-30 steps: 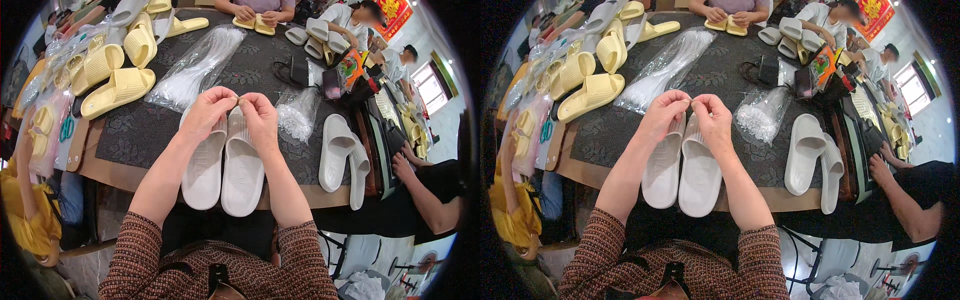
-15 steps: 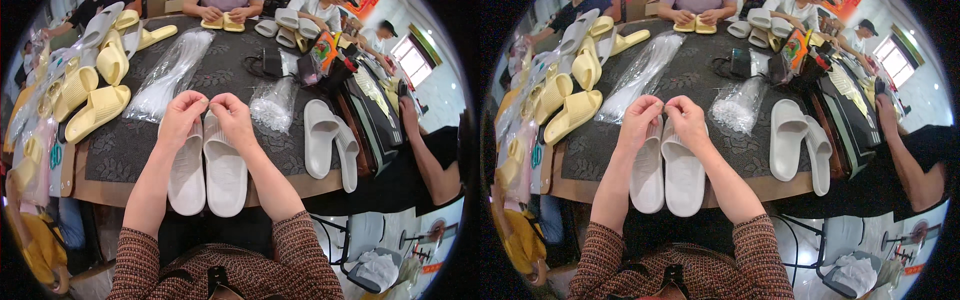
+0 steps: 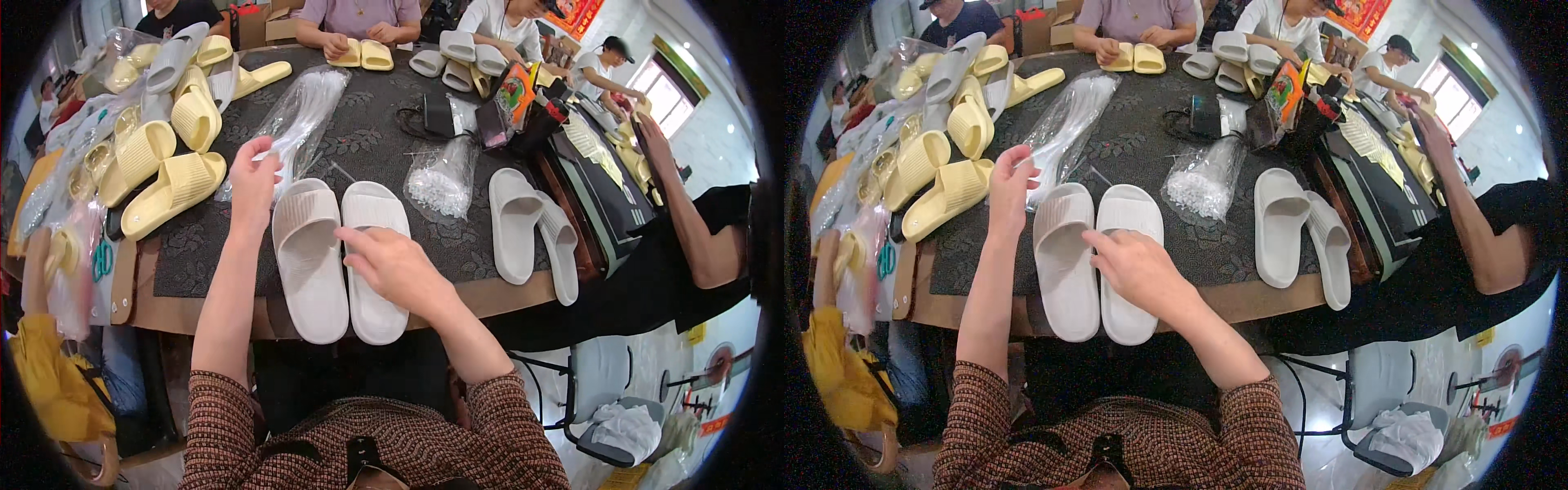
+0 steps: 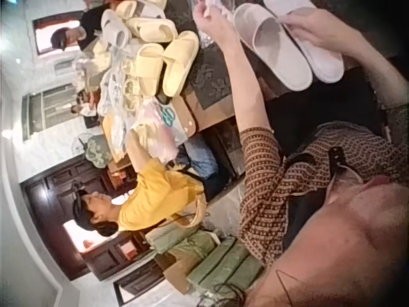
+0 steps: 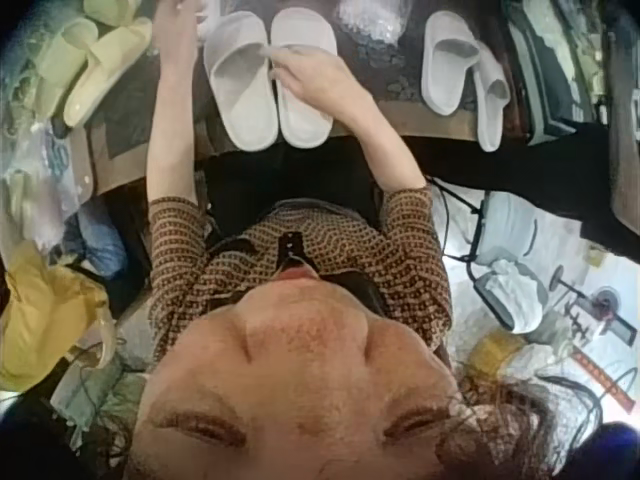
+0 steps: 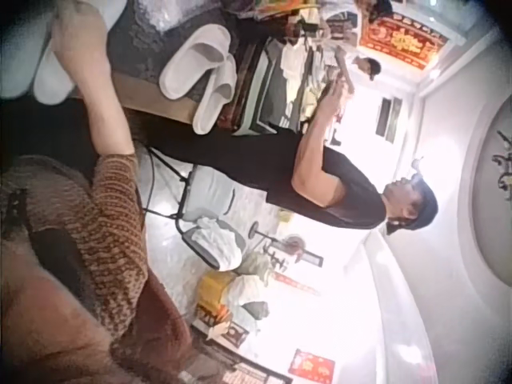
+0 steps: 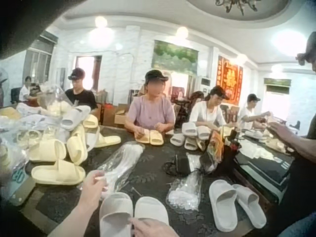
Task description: The person secures pairs of slippers together by threading plastic tag fasteners through them by hand.
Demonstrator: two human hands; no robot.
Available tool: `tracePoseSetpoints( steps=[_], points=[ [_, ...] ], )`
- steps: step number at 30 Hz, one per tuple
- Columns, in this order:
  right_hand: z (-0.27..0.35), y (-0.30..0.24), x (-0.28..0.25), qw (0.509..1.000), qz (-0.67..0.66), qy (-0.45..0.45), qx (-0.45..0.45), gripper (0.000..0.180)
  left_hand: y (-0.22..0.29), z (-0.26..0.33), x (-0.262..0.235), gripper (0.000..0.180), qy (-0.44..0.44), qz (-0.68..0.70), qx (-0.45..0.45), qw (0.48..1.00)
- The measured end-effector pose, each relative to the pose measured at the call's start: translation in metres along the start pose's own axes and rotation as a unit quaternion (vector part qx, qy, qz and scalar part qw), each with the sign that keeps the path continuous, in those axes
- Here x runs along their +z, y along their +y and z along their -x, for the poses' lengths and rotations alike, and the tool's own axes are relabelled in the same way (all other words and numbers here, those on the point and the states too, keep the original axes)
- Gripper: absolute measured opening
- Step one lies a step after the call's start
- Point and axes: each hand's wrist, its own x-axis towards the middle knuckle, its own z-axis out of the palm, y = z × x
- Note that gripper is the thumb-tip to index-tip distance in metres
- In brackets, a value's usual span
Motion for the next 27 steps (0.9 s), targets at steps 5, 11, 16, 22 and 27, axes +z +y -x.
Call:
tracePoseSetpoints(
  steps=[5, 11, 16, 22, 27],
  points=[
    [-0.006, 0.003, 0.032, 0.993, 0.113, 0.021, 0.002, 0.026, -0.038, 0.008, -0.026, 0.023, 0.018, -0.022, 0.012, 1.000],
    [-0.001, 0.010, 0.030, 0.991, 0.127, 0.045, 0.003, 0.013, -0.059, 0.003, -0.040, 0.020, 0.035, 0.029, -0.090, 0.995],
    [0.025, 0.035, -0.036, 0.983, 0.139, 0.115, 0.021, 0.005, -0.048, 0.003, -0.030, 0.022, 0.017, 0.085, -0.111, 0.990],
    [0.037, 0.116, -0.149, 0.939, 0.313, 0.103, 0.097, 0.018, -0.049, 0.005, -0.039, 0.021, 0.052, 0.120, -0.120, 0.984],
    [0.075, 0.163, -0.226, 0.884, 0.359, 0.064, 0.293, 0.025, -0.061, 0.006, -0.035, 0.019, 0.056, 0.108, -0.101, 0.987]
  ],
)
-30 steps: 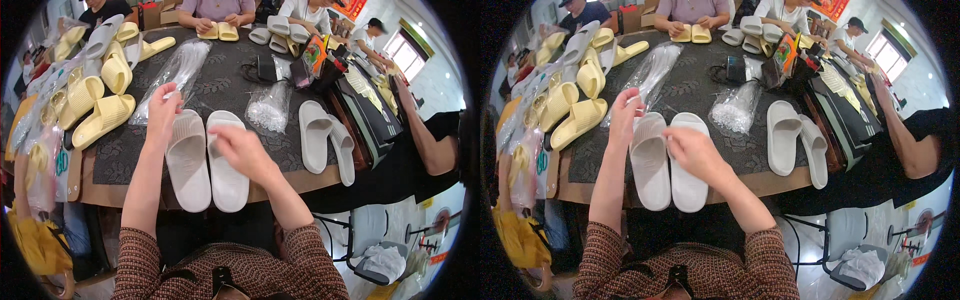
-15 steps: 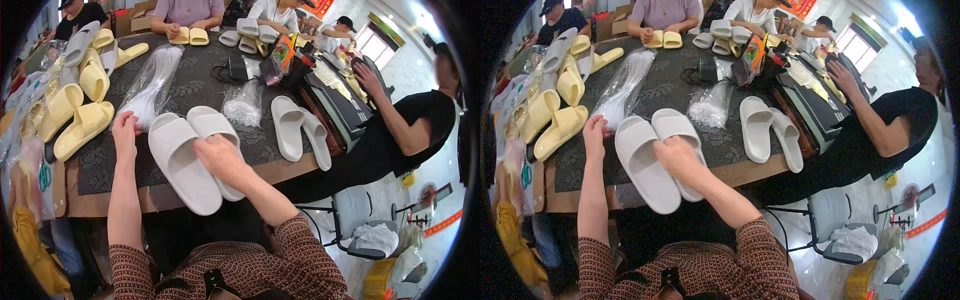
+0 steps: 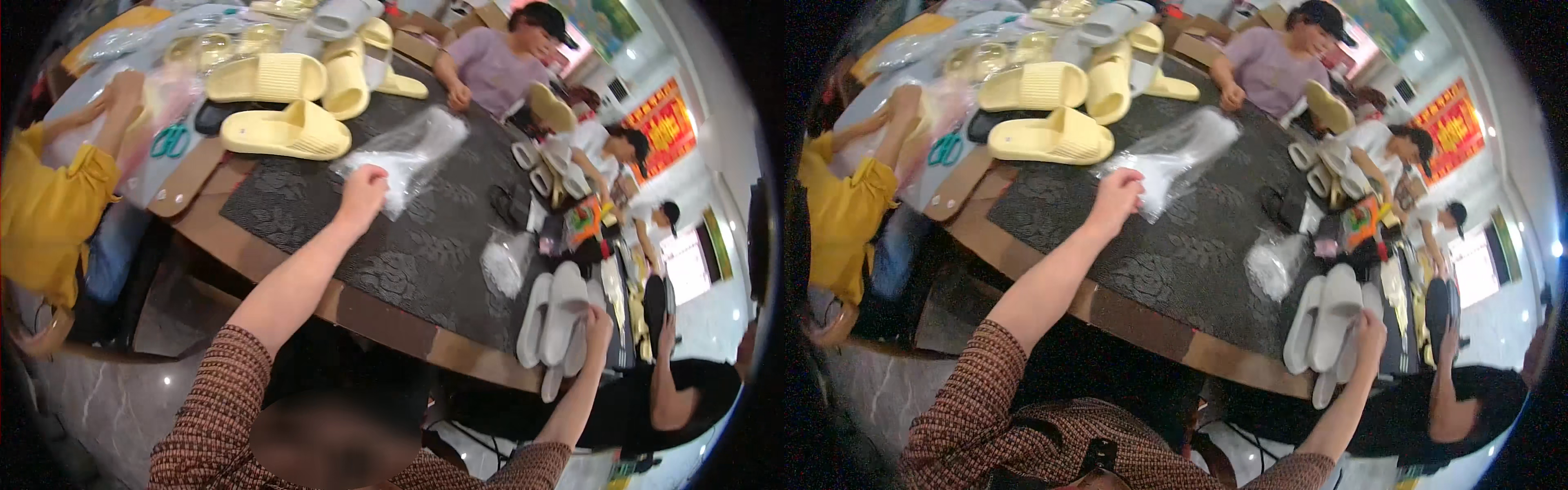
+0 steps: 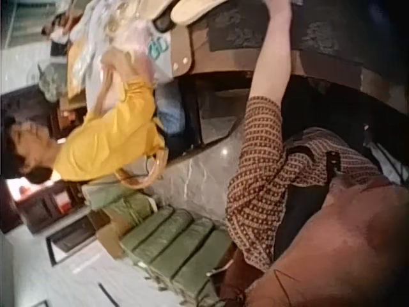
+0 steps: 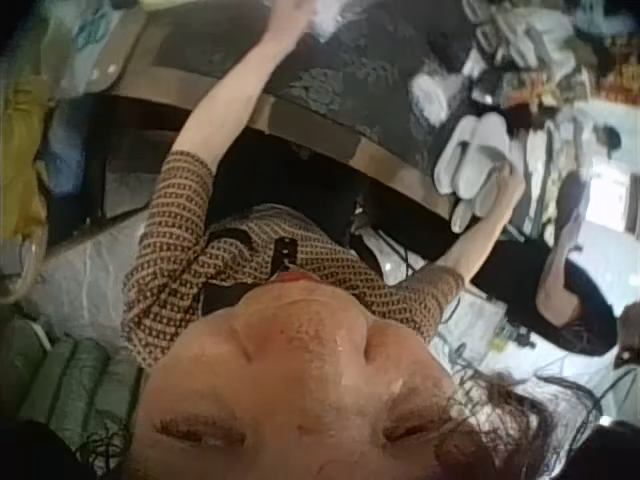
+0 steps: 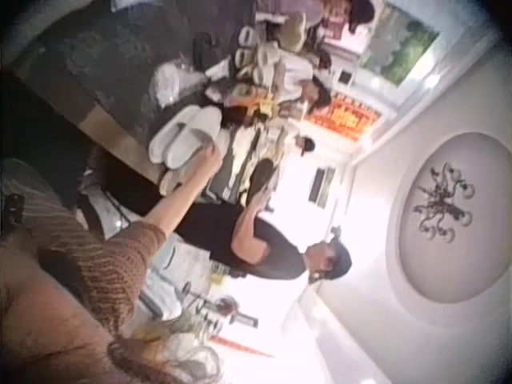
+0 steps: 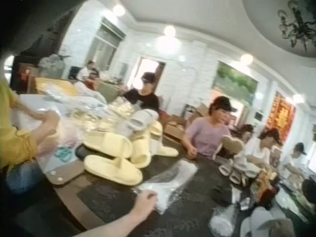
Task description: The person secures pairs of slippers together by threading plastic tag fasteners through them by hand.
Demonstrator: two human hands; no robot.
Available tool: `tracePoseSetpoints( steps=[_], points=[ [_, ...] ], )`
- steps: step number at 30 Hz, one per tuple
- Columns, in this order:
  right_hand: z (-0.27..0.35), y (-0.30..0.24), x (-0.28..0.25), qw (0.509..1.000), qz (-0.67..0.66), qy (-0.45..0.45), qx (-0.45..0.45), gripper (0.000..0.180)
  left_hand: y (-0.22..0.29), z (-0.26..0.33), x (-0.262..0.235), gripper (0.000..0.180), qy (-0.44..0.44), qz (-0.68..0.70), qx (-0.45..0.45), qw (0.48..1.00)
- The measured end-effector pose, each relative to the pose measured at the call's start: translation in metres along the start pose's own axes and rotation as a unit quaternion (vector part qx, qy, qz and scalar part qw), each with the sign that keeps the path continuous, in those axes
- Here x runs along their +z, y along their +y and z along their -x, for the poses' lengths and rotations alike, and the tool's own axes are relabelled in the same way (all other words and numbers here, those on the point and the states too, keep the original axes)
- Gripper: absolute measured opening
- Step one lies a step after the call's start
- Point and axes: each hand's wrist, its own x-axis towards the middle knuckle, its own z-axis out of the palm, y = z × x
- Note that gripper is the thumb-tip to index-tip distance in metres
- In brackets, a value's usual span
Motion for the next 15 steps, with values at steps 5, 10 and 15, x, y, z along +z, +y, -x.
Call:
tracePoseSetpoints(
  steps=[5, 10, 15],
  points=[
    [0.018, -0.009, 0.021, 0.991, -0.056, 0.121, -0.002, 0.029, -0.006, -0.008, -0.006, 0.018, 0.060, -0.130, 0.136, 0.980],
    [0.044, -0.063, 0.010, 0.973, -0.081, 0.187, -0.106, 0.033, 0.043, -0.019, -0.043, 0.022, 0.144, -0.248, 0.281, 0.916],
    [0.060, -0.070, 0.031, 0.971, -0.172, 0.134, -0.100, 0.030, 0.075, -0.012, -0.093, 0.032, 0.032, -0.453, 0.192, 0.870]
  ],
)
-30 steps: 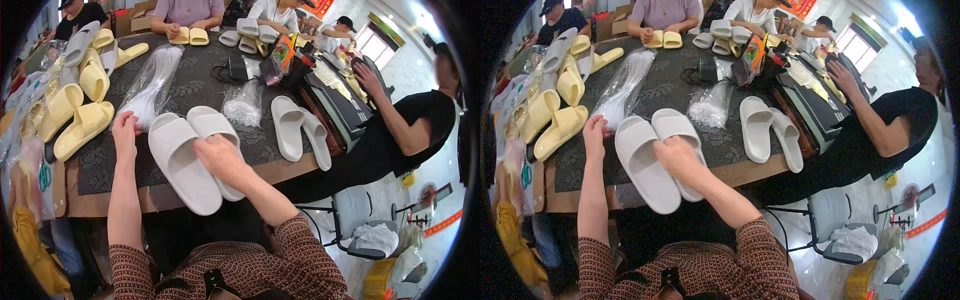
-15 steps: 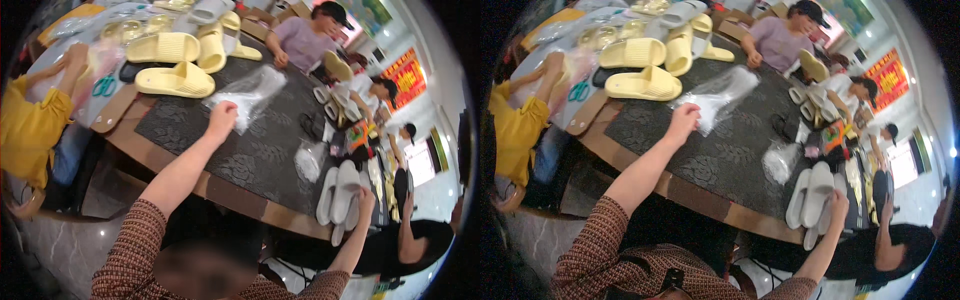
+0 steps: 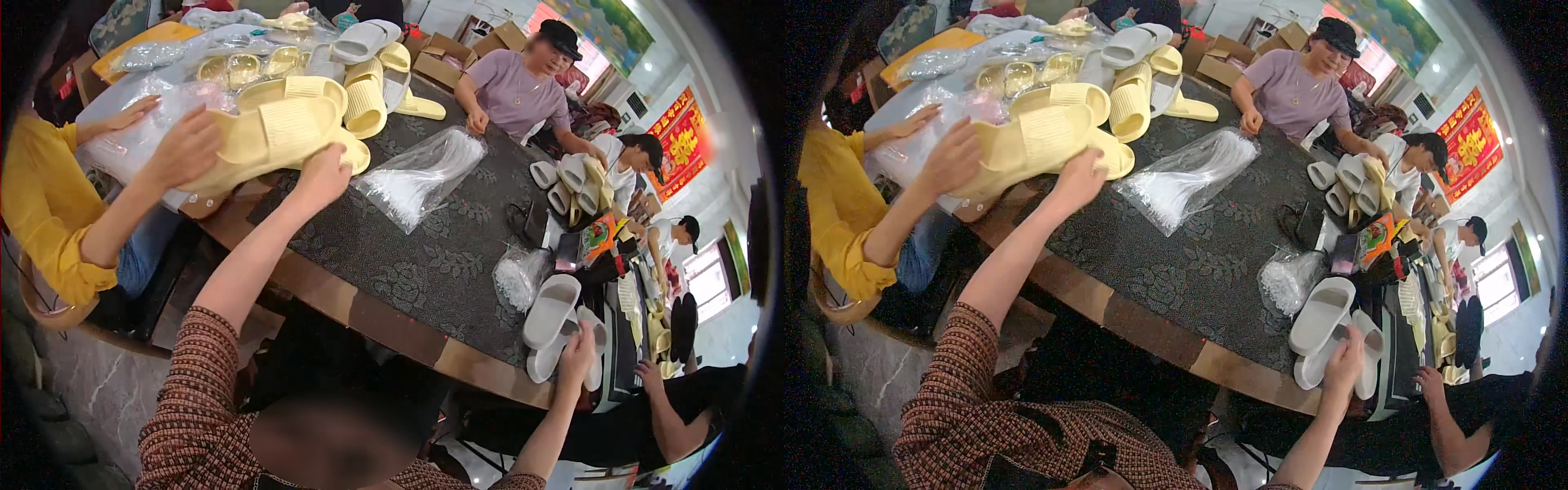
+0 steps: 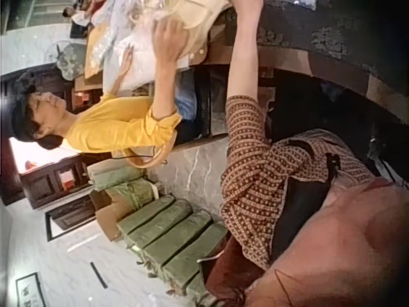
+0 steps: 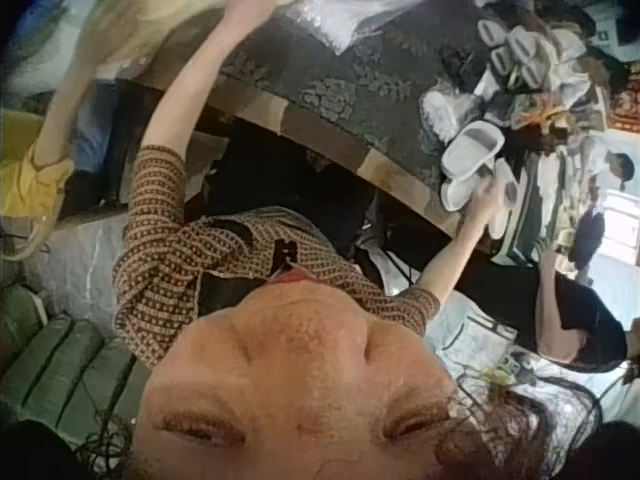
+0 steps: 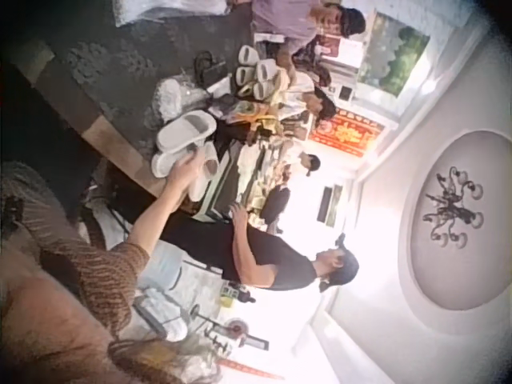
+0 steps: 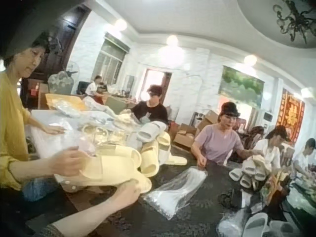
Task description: The person secures pairs of slippers together by threading plastic tag fasteners through them by hand.
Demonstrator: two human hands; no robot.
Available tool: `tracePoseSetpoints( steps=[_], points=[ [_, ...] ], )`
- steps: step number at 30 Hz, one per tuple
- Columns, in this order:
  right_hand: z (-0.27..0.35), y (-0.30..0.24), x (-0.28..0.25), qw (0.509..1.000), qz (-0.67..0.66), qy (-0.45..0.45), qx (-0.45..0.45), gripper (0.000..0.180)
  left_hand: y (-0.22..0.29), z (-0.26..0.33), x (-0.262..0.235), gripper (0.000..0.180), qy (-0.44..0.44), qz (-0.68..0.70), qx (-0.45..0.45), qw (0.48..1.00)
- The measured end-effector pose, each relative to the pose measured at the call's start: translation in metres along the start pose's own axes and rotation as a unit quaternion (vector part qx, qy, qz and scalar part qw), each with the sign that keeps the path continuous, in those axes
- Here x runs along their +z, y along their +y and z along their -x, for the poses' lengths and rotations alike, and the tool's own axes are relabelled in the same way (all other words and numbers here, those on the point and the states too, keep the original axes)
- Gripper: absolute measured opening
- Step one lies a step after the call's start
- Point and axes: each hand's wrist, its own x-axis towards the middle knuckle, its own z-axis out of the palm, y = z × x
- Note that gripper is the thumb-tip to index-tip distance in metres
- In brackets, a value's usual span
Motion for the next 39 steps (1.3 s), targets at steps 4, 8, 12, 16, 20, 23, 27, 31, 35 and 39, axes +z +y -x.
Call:
tracePoseSetpoints(
  steps=[4, 8, 12, 16, 20, 23, 27, 31, 35, 39],
  points=[
    [0.018, -0.023, 0.020, 0.996, -0.073, -0.025, 0.034, 0.025, 0.026, 0.063, -0.008, 0.036, -0.104, 0.043, 0.134, 0.985],
    [0.025, -0.049, 0.027, 0.993, -0.095, -0.054, -0.042, 0.023, 0.058, 0.098, -0.040, 0.039, -0.072, 0.017, 0.153, 0.985],
    [0.029, -0.061, 0.032, 0.989, -0.117, -0.077, -0.045, 0.021, 0.034, 0.097, -0.072, 0.044, 0.058, -0.201, 0.187, 0.960],
    [0.039, -0.057, 0.041, 0.982, -0.157, -0.103, 0.003, 0.018, 0.026, 0.101, -0.095, 0.050, 0.078, -0.279, 0.196, 0.937],
    [0.041, -0.070, 0.039, 0.977, -0.173, -0.127, -0.003, 0.016, -0.005, 0.088, -0.106, 0.057, 0.149, -0.339, 0.141, 0.918],
    [0.040, -0.083, 0.031, 0.971, -0.182, -0.153, -0.013, 0.016, -0.014, 0.066, -0.111, 0.066, 0.043, -0.277, -0.049, 0.959],
    [0.038, -0.106, 0.035, 0.955, -0.239, -0.166, -0.050, 0.017, -0.082, 0.047, -0.119, 0.067, 0.130, -0.286, -0.030, 0.949],
    [0.044, -0.108, 0.039, 0.935, -0.287, -0.208, -0.035, 0.017, -0.031, 0.049, -0.123, 0.072, 0.019, -0.237, -0.129, 0.963],
    [0.044, -0.138, 0.056, 0.857, -0.409, -0.313, 0.002, 0.038, -0.038, 0.061, -0.093, 0.065, 0.088, -0.011, -0.005, 0.996],
    [0.054, -0.175, 0.080, 0.764, -0.561, -0.317, 0.023, 0.054, 0.041, 0.094, -0.062, 0.063, 0.054, 0.001, 0.008, 0.999]
  ],
)
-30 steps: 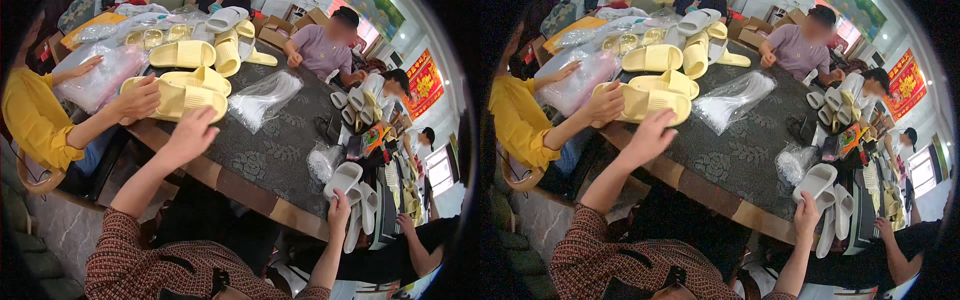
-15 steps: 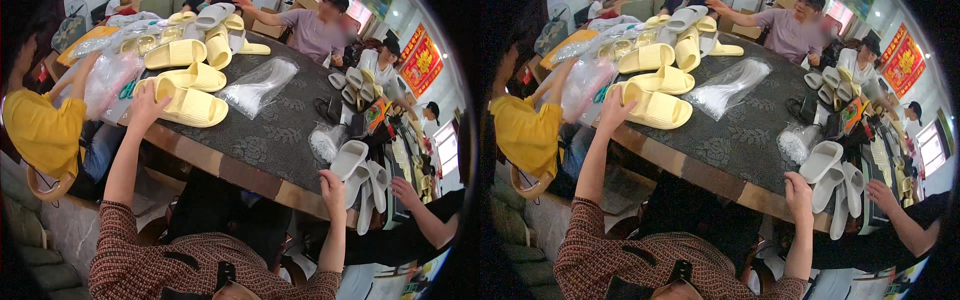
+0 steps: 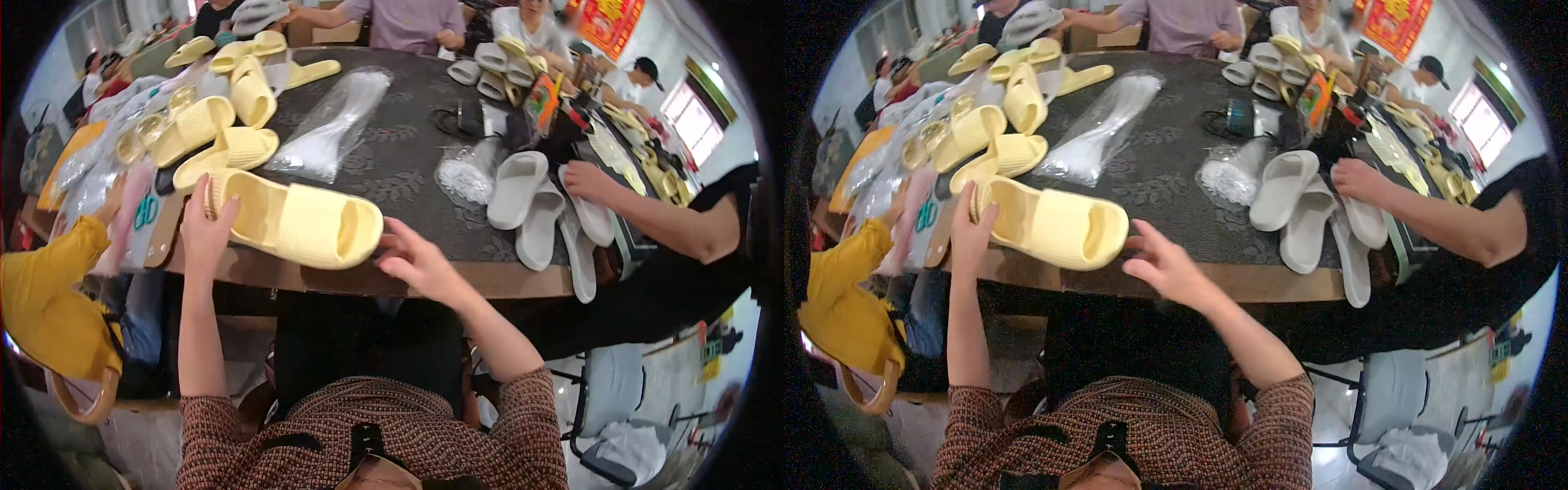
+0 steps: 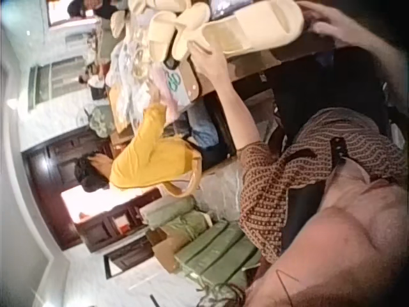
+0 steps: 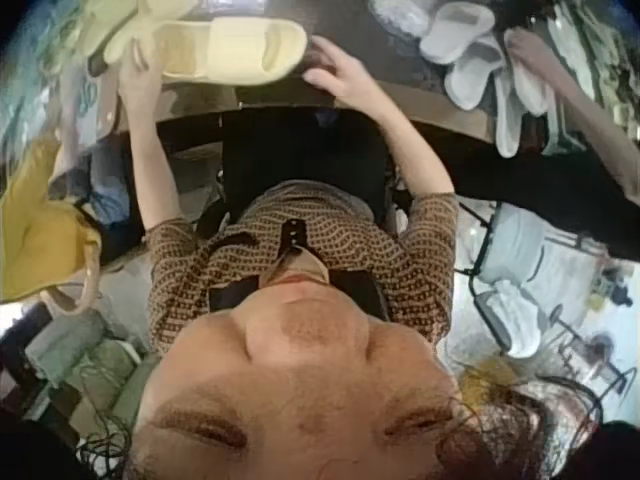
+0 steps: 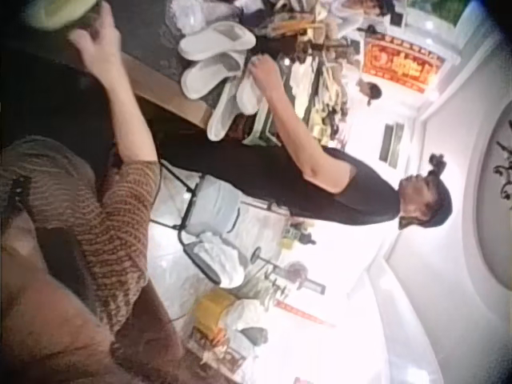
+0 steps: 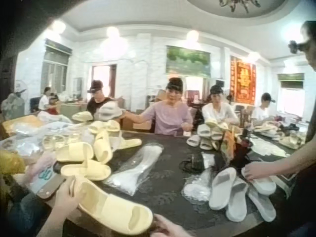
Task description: The person secures pairs of slippers together by threading plastic tag fasteners through them by hand.
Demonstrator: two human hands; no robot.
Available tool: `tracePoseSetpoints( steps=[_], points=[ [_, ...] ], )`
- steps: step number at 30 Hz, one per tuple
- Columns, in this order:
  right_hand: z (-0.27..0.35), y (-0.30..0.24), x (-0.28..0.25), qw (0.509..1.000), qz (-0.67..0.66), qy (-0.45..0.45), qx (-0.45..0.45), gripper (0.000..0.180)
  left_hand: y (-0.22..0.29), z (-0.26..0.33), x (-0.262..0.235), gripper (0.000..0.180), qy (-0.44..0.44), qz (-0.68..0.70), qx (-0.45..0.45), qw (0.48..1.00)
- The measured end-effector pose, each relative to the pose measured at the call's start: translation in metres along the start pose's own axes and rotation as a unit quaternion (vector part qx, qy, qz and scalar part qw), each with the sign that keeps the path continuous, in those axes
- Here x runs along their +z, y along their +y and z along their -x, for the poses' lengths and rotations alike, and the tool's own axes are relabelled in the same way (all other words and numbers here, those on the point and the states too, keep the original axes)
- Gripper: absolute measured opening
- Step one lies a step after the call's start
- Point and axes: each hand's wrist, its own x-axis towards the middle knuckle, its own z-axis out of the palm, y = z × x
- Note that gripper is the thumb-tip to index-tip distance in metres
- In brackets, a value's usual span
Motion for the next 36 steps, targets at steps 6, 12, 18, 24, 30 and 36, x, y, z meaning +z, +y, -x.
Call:
tracePoseSetpoints(
  steps=[6, 12, 18, 24, 30, 36],
  points=[
    [-0.006, -0.004, 0.011, 0.981, -0.168, 0.079, 0.064, 0.035, 0.036, 0.020, 0.021, 0.063, 0.008, 0.008, 0.095, 0.995],
    [0.005, -0.018, -0.002, 0.986, -0.120, 0.105, 0.046, 0.035, 0.055, 0.013, 0.032, 0.058, 0.019, 0.046, 0.107, 0.993],
    [0.013, -0.033, -0.005, 0.989, -0.100, 0.101, 0.050, 0.036, 0.066, 0.008, 0.034, 0.052, 0.055, 0.048, 0.115, 0.991],
    [0.033, -0.035, -0.037, 0.967, 0.060, 0.247, 0.005, 0.030, 0.011, -0.031, 0.007, 0.048, 0.140, 0.075, 0.053, 0.986],
    [0.058, -0.045, -0.129, 0.968, 0.054, 0.243, -0.040, 0.029, -0.012, -0.039, -0.041, 0.044, 0.035, 0.102, 0.063, 0.992],
    [0.008, -0.084, -0.143, 0.970, 0.095, 0.225, -0.006, 0.026, 0.053, -0.027, -0.014, 0.053, -0.106, 0.007, 0.186, 0.977]
  ],
)
